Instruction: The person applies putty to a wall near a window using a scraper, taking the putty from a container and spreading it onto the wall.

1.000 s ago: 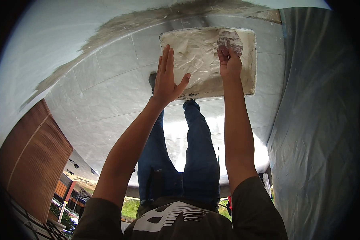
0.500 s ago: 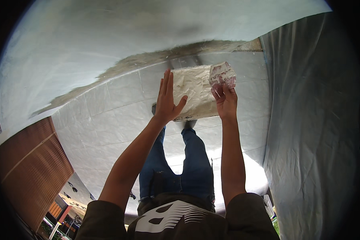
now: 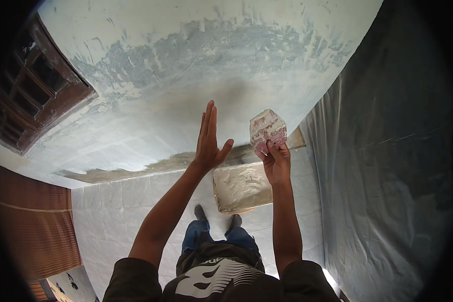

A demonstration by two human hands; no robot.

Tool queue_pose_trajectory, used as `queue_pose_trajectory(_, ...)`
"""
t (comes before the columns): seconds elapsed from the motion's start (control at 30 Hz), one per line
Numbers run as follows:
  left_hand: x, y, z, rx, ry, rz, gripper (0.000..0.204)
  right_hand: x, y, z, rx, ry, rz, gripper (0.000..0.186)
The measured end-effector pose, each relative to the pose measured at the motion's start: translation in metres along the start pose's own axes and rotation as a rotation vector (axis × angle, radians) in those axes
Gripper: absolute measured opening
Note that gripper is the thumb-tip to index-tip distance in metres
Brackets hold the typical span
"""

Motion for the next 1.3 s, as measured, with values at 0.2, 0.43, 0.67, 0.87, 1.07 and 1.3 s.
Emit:
queue_pose_trajectory(0.2,-0.062,0.038,-0.088,0.237,0.106,-0.041,0.095,0.085,-0.056,-0.023,-0.094,-0.099,0.034,0.017)
queue_pose_trajectory(0.43,-0.129,0.072,-0.161,0.425,0.2,-0.101,0.094,0.161,-0.104,-0.048,-0.194,-0.224,0.044,0.022)
queue_pose_trajectory(0.67,-0.191,0.077,-0.228,0.553,0.281,-0.163,0.095,0.228,-0.126,-0.079,-0.309,-0.281,0.174,0.022)
queue_pose_trajectory(0.87,-0.246,0.073,-0.283,0.654,0.328,-0.231,0.093,0.292,-0.154,-0.104,-0.448,-0.283,0.297,0.015)
queue_pose_trajectory(1.07,-0.316,0.074,-0.33,0.738,0.426,-0.357,0.091,0.388,-0.204,-0.123,-0.716,-0.284,0.494,0.016)
queue_pose_trajectory(1.3,-0.342,0.049,-0.365,0.78,0.497,-0.43,0.088,0.492,-0.26,-0.163,-1.143,-0.28,0.701,0.018)
Point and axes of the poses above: each hand's wrist, its own z-axis away from the middle knuckle, its own x-axis out of the palm, y = z × x, the point moved 4 cm from there along -z, towards the middle knuckle, and after that the axes turned 2 degrees about z, right-handed, at the moved point
